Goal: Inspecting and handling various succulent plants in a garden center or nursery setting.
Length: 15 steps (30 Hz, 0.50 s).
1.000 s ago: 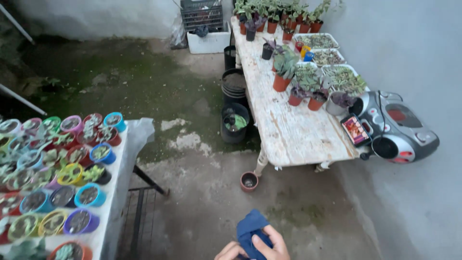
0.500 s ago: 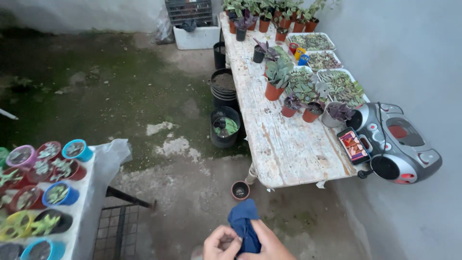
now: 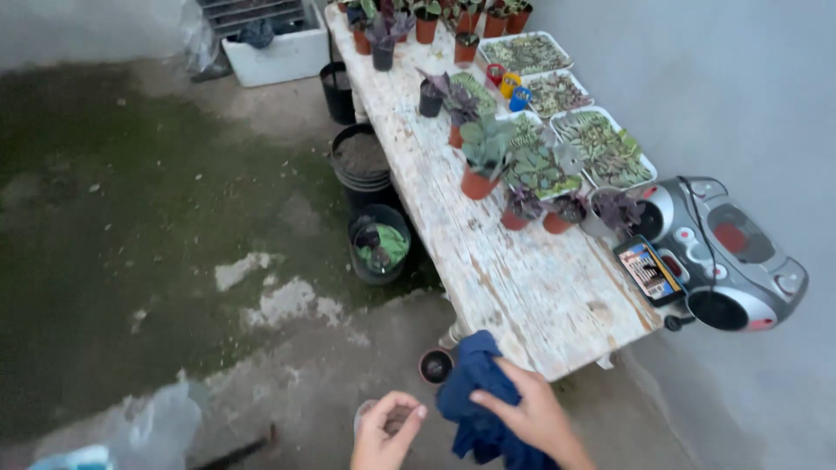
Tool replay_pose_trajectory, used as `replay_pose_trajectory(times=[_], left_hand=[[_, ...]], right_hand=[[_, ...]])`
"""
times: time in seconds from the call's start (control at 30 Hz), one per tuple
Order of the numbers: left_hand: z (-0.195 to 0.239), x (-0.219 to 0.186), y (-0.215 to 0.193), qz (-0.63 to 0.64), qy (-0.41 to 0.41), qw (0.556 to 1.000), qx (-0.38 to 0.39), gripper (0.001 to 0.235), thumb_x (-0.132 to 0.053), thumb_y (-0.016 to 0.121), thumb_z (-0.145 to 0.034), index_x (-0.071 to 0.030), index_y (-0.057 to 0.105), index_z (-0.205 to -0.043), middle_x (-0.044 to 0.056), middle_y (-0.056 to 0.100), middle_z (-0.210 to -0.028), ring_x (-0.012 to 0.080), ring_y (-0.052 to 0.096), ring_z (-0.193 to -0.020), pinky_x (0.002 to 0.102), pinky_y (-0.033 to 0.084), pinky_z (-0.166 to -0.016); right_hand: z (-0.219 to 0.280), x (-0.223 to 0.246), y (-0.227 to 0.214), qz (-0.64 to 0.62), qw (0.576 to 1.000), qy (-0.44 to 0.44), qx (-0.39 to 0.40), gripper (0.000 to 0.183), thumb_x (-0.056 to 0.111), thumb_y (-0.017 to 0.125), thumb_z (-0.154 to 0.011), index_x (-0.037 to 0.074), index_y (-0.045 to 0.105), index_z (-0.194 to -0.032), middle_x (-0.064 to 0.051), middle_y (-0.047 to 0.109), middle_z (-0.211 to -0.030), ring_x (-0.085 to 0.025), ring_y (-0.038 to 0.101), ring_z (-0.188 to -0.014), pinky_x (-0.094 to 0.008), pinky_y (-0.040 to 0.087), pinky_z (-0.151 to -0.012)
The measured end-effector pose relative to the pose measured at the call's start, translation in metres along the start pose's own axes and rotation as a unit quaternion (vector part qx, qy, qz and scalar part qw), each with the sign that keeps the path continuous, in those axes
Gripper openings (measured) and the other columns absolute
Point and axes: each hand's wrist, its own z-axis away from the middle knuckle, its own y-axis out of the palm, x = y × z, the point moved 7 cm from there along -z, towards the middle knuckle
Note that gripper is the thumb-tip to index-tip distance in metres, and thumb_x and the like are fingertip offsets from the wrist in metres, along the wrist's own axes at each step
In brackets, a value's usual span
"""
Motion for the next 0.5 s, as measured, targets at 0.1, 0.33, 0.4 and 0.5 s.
replay_pose_trajectory(times=[0.1, 0.33, 0.4, 0.5], left_hand=[[-0.043, -0.003, -0.049, 0.018, -0.024, 0.999, -0.012, 0.01, -0.008, 0.078, -0.086, -0.002, 0.072, -0.09, -0.001, 0.072, -0.075, 0.0049, 0.066, -0.07, 0.023, 0.054, -0.065], [-0.132, -0.034, -0.122, -0.017, -0.022, 0.999, -0.044, 0.01, -0.01, 0.075, -0.088, -0.001, 0.072, -0.091, 0.0, 0.072, -0.079, 0.0059, 0.067, -0.074, 0.024, 0.054, -0.068], [-0.147, -0.04, -0.12, -0.01, -0.038, 0.998, -0.04, 0.009, -0.01, 0.074, -0.089, -0.001, 0.072, -0.091, 0.0, 0.073, -0.078, 0.0056, 0.068, -0.073, 0.023, 0.055, -0.067], [-0.17, -0.037, -0.109, 0.002, -0.086, 0.996, -0.029, 0.009, -0.01, 0.074, -0.088, -0.002, 0.072, -0.09, 0.0, 0.072, -0.074, 0.0061, 0.064, -0.065, 0.024, 0.051, -0.059]], right_hand=[[-0.043, 0.002, -0.014, 0.036, 0.995, 0.088, -0.042, 0.059, 0.033, 0.087, -0.075, -0.004, 0.068, -0.116, -0.02, 0.078, -0.1, -0.026, 0.077, -0.091, -0.035, 0.057, -0.083], [-0.133, 0.0, -0.035, 0.15, 0.935, 0.256, -0.196, 0.055, 0.037, 0.081, -0.077, 0.001, 0.071, -0.119, -0.025, 0.075, -0.089, -0.035, 0.076, -0.081, -0.039, 0.057, -0.075], [-0.15, -0.043, -0.019, 0.184, 0.934, 0.197, -0.235, 0.057, 0.04, 0.079, -0.081, -0.001, 0.07, -0.119, -0.026, 0.074, -0.096, -0.038, 0.074, -0.087, -0.041, 0.056, -0.077], [-0.177, -0.103, 0.011, 0.251, 0.924, 0.164, -0.236, 0.059, 0.046, 0.075, -0.087, -0.001, 0.067, -0.123, -0.025, 0.071, -0.105, -0.042, 0.07, -0.094, -0.045, 0.056, -0.079]])
